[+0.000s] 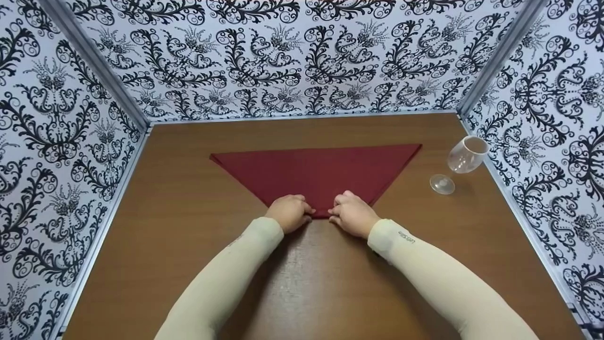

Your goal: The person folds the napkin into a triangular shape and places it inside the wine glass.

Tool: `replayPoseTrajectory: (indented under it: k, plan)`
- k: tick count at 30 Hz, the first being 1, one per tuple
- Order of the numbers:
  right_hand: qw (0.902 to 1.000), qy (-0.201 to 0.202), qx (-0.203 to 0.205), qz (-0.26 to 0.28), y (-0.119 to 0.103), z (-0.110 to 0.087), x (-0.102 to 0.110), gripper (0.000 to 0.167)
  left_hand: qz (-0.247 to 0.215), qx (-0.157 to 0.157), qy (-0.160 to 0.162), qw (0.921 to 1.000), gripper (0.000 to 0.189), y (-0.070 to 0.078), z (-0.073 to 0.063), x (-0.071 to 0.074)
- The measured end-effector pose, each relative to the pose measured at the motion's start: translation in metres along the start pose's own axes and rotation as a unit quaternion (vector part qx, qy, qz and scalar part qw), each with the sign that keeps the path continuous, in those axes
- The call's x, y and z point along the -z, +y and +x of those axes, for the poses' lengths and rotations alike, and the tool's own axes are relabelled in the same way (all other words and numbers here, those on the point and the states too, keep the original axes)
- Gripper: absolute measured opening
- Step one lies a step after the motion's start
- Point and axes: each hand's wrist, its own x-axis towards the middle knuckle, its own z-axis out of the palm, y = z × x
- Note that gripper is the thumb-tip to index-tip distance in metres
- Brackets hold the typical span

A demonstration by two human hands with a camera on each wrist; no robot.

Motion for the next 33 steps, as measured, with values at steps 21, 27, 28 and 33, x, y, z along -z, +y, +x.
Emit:
replayPoseTrajectory:
  k: [21, 27, 28, 33]
  plan:
    - [0.984, -0.043, -0.115, 0.128, -0.0004, 0.0036, 0.0034, 0.011, -0.141, 0.106, -0.024, 0.9841, 0.008, -0.0038, 0.0021, 0.0051]
    - [0.9924, -0.013, -0.1, 0.072, 0.003, 0.0059, 0.0014, 0.012, -0.088, 0.084, 0.003, 0.9925, 0.006, 0.0009, 0.005, 0.0039]
    - [0.9935, -0.006, -0.094, 0.064, 0.0025, 0.0061, 0.0016, 0.012, -0.072, 0.077, 0.012, 0.9944, 0.006, 0.0023, 0.0052, 0.0037]
    - [0.9972, 0.016, -0.04, 0.061, -0.0026, 0.0064, 0.0026, 0.018, -0.012, 0.014, 0.052, 0.9985, 0.017, 0.0056, 0.0049, 0.0016]
